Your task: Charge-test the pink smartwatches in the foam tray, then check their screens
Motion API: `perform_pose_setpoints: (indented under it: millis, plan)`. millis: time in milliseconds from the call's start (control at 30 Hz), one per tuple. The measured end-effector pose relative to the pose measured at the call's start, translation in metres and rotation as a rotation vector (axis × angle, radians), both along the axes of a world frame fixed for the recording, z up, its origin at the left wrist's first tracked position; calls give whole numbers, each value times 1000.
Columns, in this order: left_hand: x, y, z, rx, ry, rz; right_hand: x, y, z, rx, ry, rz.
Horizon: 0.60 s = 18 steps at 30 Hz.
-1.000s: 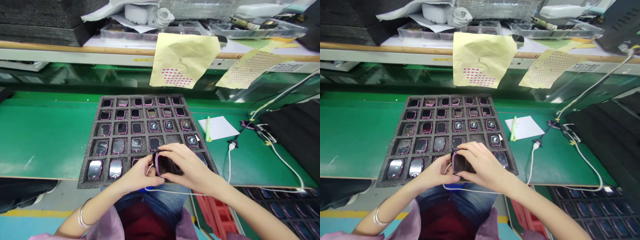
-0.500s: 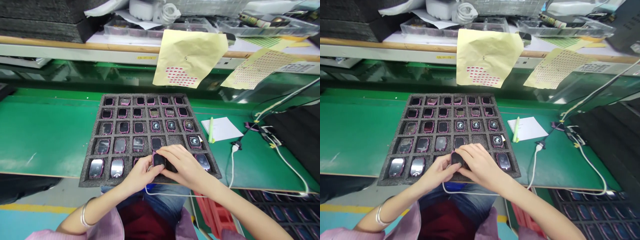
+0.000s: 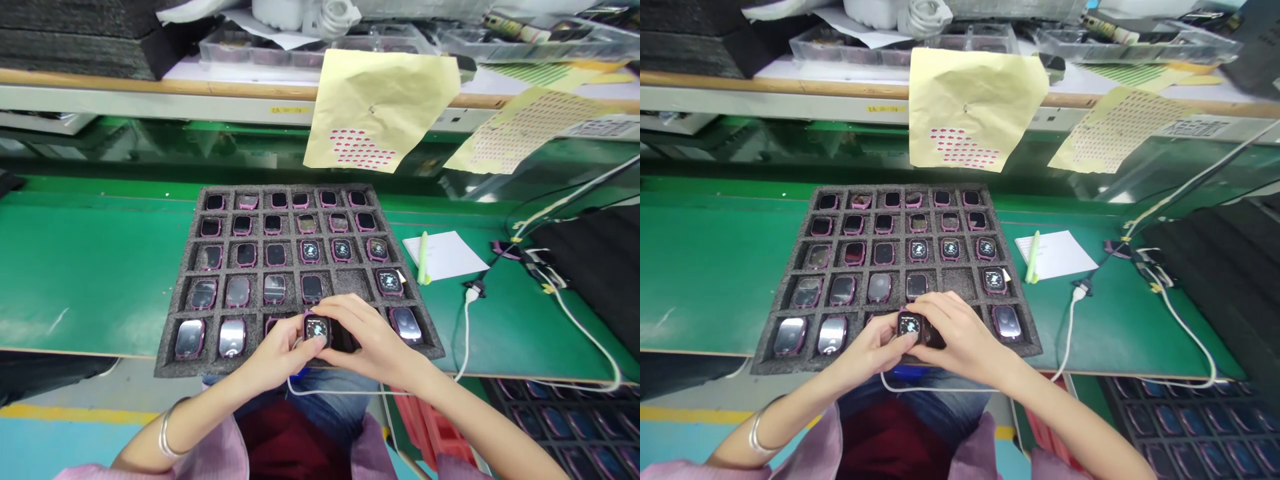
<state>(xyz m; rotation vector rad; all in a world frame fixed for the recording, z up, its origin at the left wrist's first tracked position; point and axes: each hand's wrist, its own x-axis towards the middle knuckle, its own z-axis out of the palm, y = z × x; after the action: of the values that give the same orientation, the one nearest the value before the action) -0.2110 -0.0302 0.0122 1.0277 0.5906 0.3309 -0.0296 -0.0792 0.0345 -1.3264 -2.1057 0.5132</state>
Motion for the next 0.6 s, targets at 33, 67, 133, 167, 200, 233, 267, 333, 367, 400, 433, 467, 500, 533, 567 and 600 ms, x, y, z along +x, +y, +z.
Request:
perform_pose_setpoints:
  millis: [33, 67, 133, 167, 200, 233, 267, 333, 367, 400, 433, 467, 500, 533, 567, 600]
  plan:
    - [0, 0, 0, -7, 0, -3, 0, 0, -1, 1, -1, -2]
    - [0, 0, 0, -13, 3, -6, 0, -1, -1, 3, -5, -5]
    - [0, 0, -1, -13, 11, -9, 1, -1, -2, 7, -14, -10]
    - [0, 0, -2, -8, 11, -9, 1, -1, -3, 9, -17, -11]
    - [0, 0, -2, -2, 10, -8, 1, -2, -3, 11, -19, -10]
    - [0, 0, -3, 3, 8, -8, 1, -2, -3, 12, -19, -8]
    - [0, 0, -4, 8, 6, -7, 1, -2, -3, 14, -20, -7]
    - [0, -1, -5, 16, 2, -7, 0, -2, -3, 18, -24, -5]
    - [0, -1, -5, 19, 0, -7, 0, -2, -3, 20, -27, -4]
    - [0, -1, -5, 22, -5, -5, 0, -2, -3, 21, -30, -4]
    - [0, -1, -5, 22, -9, -4, 0, -2, -3, 23, -33, -5]
    - [0, -1, -5, 21, -10, -4, 0, -2, -3, 22, -36, -5]
    - [0, -1, -5, 21, -7, -3, 1, -3, -3, 20, -40, -6]
    - [0, -1, -5, 23, -3, -1, 1, -3, -3, 19, -45, -7]
    - [0, -1, -5, 27, 4, 0, 1, -3, -3, 20, -50, -10]
    - [0, -1, -4, 32, 9, 1, 1, -3, -4, 24, -55, -13]
